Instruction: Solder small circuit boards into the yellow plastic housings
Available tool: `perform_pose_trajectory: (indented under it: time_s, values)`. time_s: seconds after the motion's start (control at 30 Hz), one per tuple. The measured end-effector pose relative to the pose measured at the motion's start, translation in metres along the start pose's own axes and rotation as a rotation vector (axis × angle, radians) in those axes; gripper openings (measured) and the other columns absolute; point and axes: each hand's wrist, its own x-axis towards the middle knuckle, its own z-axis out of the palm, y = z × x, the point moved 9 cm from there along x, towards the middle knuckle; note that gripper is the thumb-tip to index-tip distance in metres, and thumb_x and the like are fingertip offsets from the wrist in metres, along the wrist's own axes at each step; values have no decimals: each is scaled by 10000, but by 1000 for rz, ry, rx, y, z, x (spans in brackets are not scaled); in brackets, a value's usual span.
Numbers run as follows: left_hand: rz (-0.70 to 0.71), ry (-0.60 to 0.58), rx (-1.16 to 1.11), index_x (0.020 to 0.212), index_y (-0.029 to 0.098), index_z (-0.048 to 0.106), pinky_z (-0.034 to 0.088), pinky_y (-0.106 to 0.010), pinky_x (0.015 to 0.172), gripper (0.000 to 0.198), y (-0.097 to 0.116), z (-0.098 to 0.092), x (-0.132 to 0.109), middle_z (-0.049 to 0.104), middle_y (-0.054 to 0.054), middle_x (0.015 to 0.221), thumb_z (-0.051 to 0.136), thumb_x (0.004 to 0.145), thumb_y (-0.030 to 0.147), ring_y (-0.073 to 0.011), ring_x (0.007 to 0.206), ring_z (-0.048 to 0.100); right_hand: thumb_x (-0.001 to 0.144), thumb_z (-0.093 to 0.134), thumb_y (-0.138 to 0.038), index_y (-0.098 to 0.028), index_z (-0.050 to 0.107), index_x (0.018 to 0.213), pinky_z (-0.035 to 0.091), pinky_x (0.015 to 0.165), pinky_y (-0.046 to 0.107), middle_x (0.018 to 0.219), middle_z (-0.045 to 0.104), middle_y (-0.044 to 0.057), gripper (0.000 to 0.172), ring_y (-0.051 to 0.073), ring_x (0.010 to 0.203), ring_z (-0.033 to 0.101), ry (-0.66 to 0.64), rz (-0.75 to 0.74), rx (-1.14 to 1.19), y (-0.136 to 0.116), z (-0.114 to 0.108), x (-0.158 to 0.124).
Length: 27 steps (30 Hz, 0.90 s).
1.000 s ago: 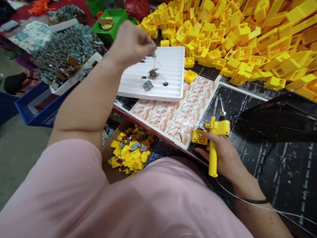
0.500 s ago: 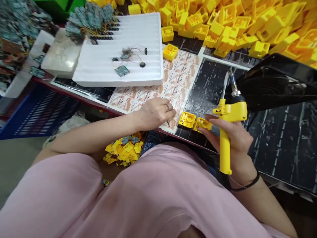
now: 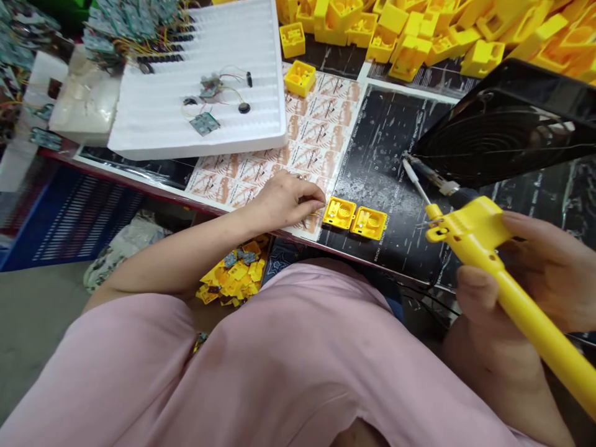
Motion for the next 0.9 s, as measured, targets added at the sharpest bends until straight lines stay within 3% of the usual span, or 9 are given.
perform_pose_trajectory:
  time_s: [0.07, 0.13, 0.2, 0.3, 0.37, 0.47, 0.67, 0.9]
  values:
    - [11, -12, 6, 927, 202, 794, 523, -337, 856, 203, 3, -1, 2, 801, -46, 877, 608, 906, 283, -186, 831, 730, 784, 746, -661, -217, 764, 1137, 519, 559, 326, 913, 741, 67, 567, 215, 716, 677, 137, 98, 131, 15, -5, -4]
    - [-6, -11, -12, 931, 206, 794, 531, -323, 846, 216, 4, 0, 5, 801, -41, 878, 597, 898, 288, -177, 834, 727, 842, 597, -761, -189, 790, 1039, 443, 467, 301, 763, 703, 61, 635, 176, 575, 613, 224, 135, 222, 25, -3, -8]
    - [-36, -5, -17, 926, 206, 790, 531, -302, 818, 214, 4, 0, 8, 796, -26, 845, 596, 877, 280, -163, 793, 719, 897, 580, -686, -186, 801, 957, 421, 465, 282, 696, 677, 48, 550, 147, 534, 575, 260, 169, 218, 30, 1, -12]
    - [-56, -10, 61, 901, 190, 785, 521, -316, 797, 225, 7, 2, 11, 775, -28, 778, 588, 854, 290, -170, 730, 698, 847, 744, -415, -219, 786, 1052, 492, 543, 276, 857, 742, 44, 287, 152, 634, 643, 163, 186, 198, 26, 10, -15]
    - [-54, -23, 120, 878, 182, 779, 513, -329, 789, 241, 10, 3, 14, 757, -32, 741, 572, 844, 301, -181, 715, 685, 782, 808, -296, -258, 730, 1196, 527, 543, 267, 999, 756, 36, 423, 154, 674, 677, 32, 158, 233, 18, 18, -17]
    - [-50, -34, 175, 862, 181, 769, 498, -327, 768, 266, 13, 4, 17, 737, -30, 722, 537, 835, 310, -187, 714, 673, 703, 864, -188, -249, 708, 1196, 568, 548, 273, 952, 756, 24, 521, 162, 670, 691, -81, 63, 258, 3, 25, -19]
    - [-23, -62, 363, 830, 178, 763, 466, -341, 701, 277, 21, 8, 22, 714, -59, 707, 517, 828, 303, -220, 718, 645, 724, 833, -109, -267, 639, 955, 540, 494, 258, 783, 707, -31, 341, 154, 645, 682, -207, -66, 159, -18, 42, -18]
    - [129, -34, 530, 769, 171, 748, 418, -343, 635, 299, 39, 8, 24, 637, -65, 605, 475, 857, 257, -230, 707, 615, 731, 854, -124, -264, 565, 877, 485, 462, 240, 769, 704, -32, 353, 141, 635, 670, -277, -159, 36, -32, 52, -15]
